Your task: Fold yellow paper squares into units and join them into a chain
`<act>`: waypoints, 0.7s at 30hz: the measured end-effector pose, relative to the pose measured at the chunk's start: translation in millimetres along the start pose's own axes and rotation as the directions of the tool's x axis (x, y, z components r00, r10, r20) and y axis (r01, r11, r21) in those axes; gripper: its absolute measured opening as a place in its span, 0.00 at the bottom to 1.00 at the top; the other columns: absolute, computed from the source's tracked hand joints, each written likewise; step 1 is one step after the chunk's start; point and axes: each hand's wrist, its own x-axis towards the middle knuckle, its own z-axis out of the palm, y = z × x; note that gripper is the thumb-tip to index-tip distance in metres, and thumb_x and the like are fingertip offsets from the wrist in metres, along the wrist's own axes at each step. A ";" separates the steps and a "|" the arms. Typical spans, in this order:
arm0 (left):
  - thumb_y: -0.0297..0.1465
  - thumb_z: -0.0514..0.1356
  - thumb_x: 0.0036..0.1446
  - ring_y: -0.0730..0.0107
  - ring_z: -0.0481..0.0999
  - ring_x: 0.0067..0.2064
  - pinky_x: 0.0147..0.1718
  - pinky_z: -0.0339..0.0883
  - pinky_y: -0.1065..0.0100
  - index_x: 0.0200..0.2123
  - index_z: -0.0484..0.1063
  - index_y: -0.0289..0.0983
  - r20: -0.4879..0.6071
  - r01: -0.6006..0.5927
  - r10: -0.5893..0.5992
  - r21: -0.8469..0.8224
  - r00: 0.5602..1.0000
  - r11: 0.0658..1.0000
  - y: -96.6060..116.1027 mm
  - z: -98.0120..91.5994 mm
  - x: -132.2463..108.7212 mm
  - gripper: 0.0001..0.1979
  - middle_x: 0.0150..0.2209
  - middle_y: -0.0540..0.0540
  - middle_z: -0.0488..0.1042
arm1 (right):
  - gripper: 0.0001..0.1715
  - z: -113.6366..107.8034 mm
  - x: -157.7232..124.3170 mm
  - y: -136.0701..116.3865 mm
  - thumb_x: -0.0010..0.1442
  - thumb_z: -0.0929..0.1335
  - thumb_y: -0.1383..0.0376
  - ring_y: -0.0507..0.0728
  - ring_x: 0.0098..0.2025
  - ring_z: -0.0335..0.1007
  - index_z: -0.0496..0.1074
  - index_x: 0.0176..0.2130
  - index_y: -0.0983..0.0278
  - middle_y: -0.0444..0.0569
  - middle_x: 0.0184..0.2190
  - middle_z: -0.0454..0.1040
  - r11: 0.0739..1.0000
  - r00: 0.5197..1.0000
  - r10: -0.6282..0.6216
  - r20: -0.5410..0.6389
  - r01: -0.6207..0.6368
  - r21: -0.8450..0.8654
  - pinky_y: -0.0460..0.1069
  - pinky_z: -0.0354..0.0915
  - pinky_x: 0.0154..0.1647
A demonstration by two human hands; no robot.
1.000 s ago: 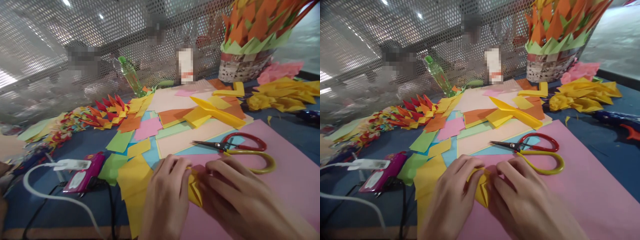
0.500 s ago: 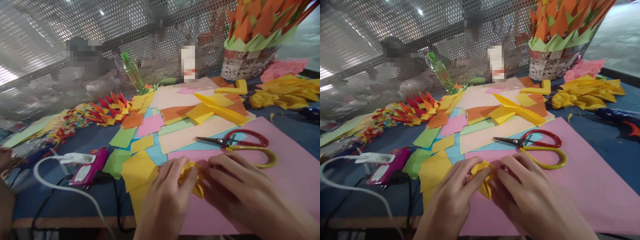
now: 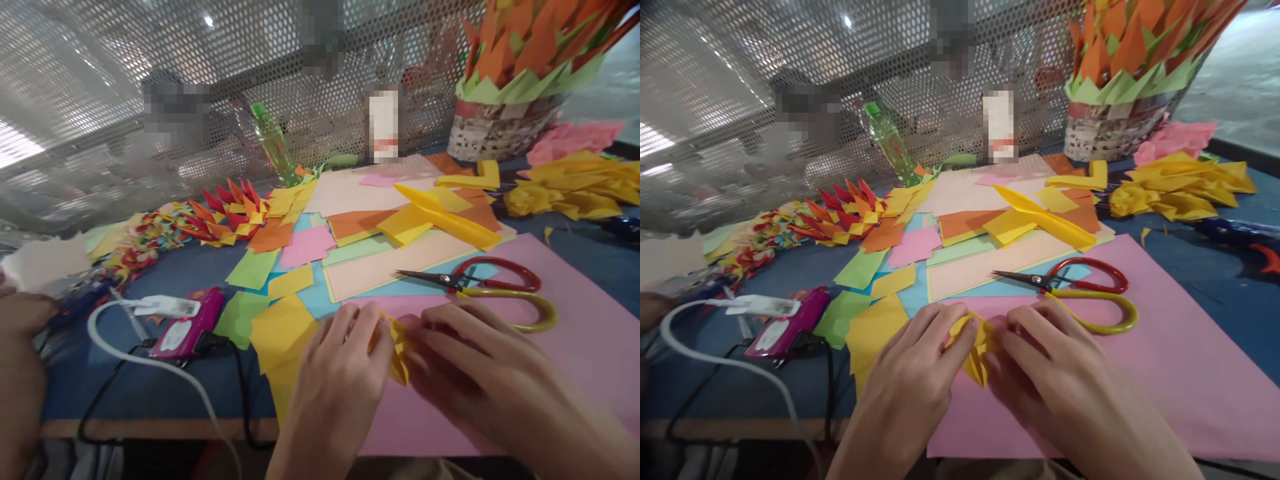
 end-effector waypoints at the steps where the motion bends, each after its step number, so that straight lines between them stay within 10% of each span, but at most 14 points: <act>1: 0.22 0.54 0.77 0.58 0.81 0.50 0.44 0.79 0.60 0.52 0.78 0.35 0.006 -0.014 0.015 -0.022 1.000 1.000 -0.4 -0.7 -0.2 0.13 0.52 0.43 0.82 | 0.11 0.1 -0.3 0.8 0.71 0.71 0.68 0.55 0.46 0.71 0.76 0.53 0.63 0.52 0.47 0.75 1.000 1.000 -0.004 0.008 0.004 -0.001 0.50 0.71 0.46; 12: 0.10 0.52 0.62 0.59 0.78 0.57 0.53 0.77 0.58 0.58 0.74 0.42 0.116 0.241 -0.211 -0.412 0.970 0.879 -2.3 8.7 -3.6 0.29 0.54 0.46 0.78 | 0.09 -3.3 -3.7 2.3 0.72 0.70 0.66 0.56 0.47 0.72 0.78 0.51 0.60 0.51 0.48 0.77 0.999 0.993 -0.024 0.112 0.028 -0.038 0.53 0.72 0.50; 21: 0.17 0.54 0.73 0.61 0.76 0.52 0.51 0.77 0.62 0.56 0.75 0.40 0.066 0.182 -0.170 -0.368 0.983 0.912 -3.9 -4.2 -0.9 0.18 0.53 0.45 0.77 | 0.16 -22.8 -14.5 -18.0 0.79 0.63 0.64 0.56 0.56 0.73 0.73 0.60 0.63 0.51 0.55 0.77 0.996 0.999 0.037 0.029 -0.035 -0.087 0.51 0.71 0.56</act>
